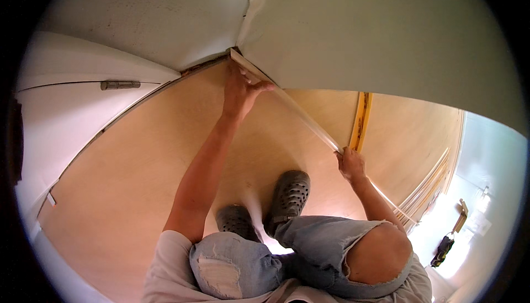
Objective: The person cuts wooden trim pieces using a miter saw and then installs them along the base of a wall. They repeatedly measure, cut, and fit the pieces to ensure a proper alignment with the wall and floor.
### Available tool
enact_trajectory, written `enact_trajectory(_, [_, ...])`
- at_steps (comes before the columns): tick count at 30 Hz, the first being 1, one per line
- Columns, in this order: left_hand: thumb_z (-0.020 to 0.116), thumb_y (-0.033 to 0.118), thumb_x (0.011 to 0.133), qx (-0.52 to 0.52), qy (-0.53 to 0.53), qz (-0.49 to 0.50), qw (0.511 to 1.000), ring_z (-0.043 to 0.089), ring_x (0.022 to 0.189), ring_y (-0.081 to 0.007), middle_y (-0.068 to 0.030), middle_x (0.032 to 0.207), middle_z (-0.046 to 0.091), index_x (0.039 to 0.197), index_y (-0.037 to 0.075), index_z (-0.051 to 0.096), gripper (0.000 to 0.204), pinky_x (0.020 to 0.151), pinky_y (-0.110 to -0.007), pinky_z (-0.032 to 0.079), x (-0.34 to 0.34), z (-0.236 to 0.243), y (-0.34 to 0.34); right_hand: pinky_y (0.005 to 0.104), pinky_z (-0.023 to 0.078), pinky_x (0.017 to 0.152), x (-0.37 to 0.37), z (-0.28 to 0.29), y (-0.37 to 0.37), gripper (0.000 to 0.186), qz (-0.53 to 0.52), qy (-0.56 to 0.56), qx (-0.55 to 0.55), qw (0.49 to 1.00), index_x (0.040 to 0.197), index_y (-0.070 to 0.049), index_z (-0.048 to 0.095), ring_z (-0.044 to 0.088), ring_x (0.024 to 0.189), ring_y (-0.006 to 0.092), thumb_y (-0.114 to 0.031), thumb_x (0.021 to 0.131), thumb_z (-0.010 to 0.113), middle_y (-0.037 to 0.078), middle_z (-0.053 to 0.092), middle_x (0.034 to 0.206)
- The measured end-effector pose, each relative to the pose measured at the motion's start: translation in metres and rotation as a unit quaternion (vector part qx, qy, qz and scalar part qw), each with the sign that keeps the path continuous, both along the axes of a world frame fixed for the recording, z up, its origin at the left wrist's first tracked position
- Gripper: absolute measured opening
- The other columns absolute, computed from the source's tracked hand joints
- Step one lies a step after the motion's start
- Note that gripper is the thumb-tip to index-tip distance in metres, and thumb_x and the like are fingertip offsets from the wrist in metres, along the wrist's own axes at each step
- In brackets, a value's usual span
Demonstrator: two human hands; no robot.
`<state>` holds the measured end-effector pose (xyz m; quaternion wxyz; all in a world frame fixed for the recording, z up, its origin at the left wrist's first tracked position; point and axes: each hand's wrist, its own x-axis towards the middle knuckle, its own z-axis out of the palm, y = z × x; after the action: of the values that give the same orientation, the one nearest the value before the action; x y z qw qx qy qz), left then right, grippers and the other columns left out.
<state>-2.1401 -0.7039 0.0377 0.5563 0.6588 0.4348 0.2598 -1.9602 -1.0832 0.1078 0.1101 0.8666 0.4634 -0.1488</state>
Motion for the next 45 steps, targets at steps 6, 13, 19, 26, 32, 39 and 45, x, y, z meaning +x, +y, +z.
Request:
enact_trajectory(6, [0.098,0.038,0.055,-0.069,-0.024,-0.013,0.997,0.056,0.125,-0.0379,-0.0312,0.14,0.047,0.15,-0.017,0.016,0.136,0.098,-0.042,0.053,0.003,0.005,0.0,0.0499,0.051,0.067,0.003,0.0,-0.003,0.032,0.008,-0.002,0.018,1.0,0.092,-0.003,0.057,0.065,0.075,0.0402,-0.033,0.097,0.065,0.018,0.066,0.08])
enact_trajectory(13, [0.095,0.035,0.064,-0.063,0.02,-0.037,0.997,0.058,0.121,-0.0371,-0.0319,0.14,0.045,0.15,-0.017,0.016,0.128,0.096,-0.043,0.053,-0.001,0.012,0.001,0.0494,0.051,0.069,0.003,-0.001,0.001,0.033,-0.023,-0.007,-0.012,1.0,0.093,-0.004,0.057,0.066,0.078,0.0386,-0.036,0.098,0.064,0.018,0.068,0.081])
enact_trajectory(19, [0.093,0.033,0.071,-0.026,0.003,-0.028,0.999,0.056,0.111,-0.0332,-0.0269,0.136,0.044,0.153,-0.014,0.011,0.125,0.094,-0.04,0.052,0.001,0.003,-0.007,0.0514,0.05,0.071,0.002,-0.001,-0.002,0.033,-0.034,0.001,-0.006,0.999,0.095,-0.004,0.055,0.066,0.078,0.0391,-0.036,0.099,0.062,0.019,0.067,0.079])
enact_trajectory(26, [0.088,0.032,0.079,-0.059,-0.048,-0.033,0.997,0.052,0.124,-0.0364,-0.0294,0.151,0.033,0.154,-0.014,-0.002,0.126,0.104,-0.04,0.047,0.006,-0.026,-0.009,0.051,0.051,0.076,0.0,0.0,0.004,0.035,-0.041,0.016,-0.001,0.999,0.094,-0.002,0.055,0.066,0.081,0.041,-0.036,0.1,0.06,0.021,0.068,0.081])
enact_trajectory(32, [0.085,0.033,0.082,0.074,0.064,-0.023,0.995,0.046,0.133,-0.0411,-0.0301,0.15,0.037,0.154,-0.013,0.006,0.116,0.107,-0.045,0.045,0.009,-0.006,-0.013,0.0546,0.05,0.075,0.004,-0.005,0.001,0.036,-0.049,0.025,-0.008,0.998,0.098,-0.001,0.055,0.066,0.083,0.0446,-0.037,0.1,0.059,0.024,0.068,0.084])
enact_trajectory(39, [0.079,0.051,0.083,0.112,0.287,-0.113,0.945,0.062,0.116,-0.041,-0.028,0.134,0.056,0.135,-0.012,0.043,0.089,0.09,-0.048,0.055,0.01,0.02,0.005,0.0529,0.052,0.07,0.009,-0.003,0.007,0.038,-0.017,0.021,-0.014,1.0,0.096,-0.001,0.057,0.068,0.077,0.0426,-0.039,0.1,0.056,0.023,0.068,0.078])
enact_trajectory(45, [0.076,0.057,0.083,0.077,0.351,-0.167,0.918,0.066,0.11,-0.0395,-0.0249,0.119,0.067,0.116,-0.008,0.059,0.074,0.087,-0.048,0.054,0.009,0.036,0.013,0.0507,0.054,0.07,0.007,0.002,0.008,0.038,0.003,0.034,0.002,0.999,0.093,-0.002,0.057,0.07,0.077,0.0397,-0.039,0.101,0.057,0.021,0.069,0.078])
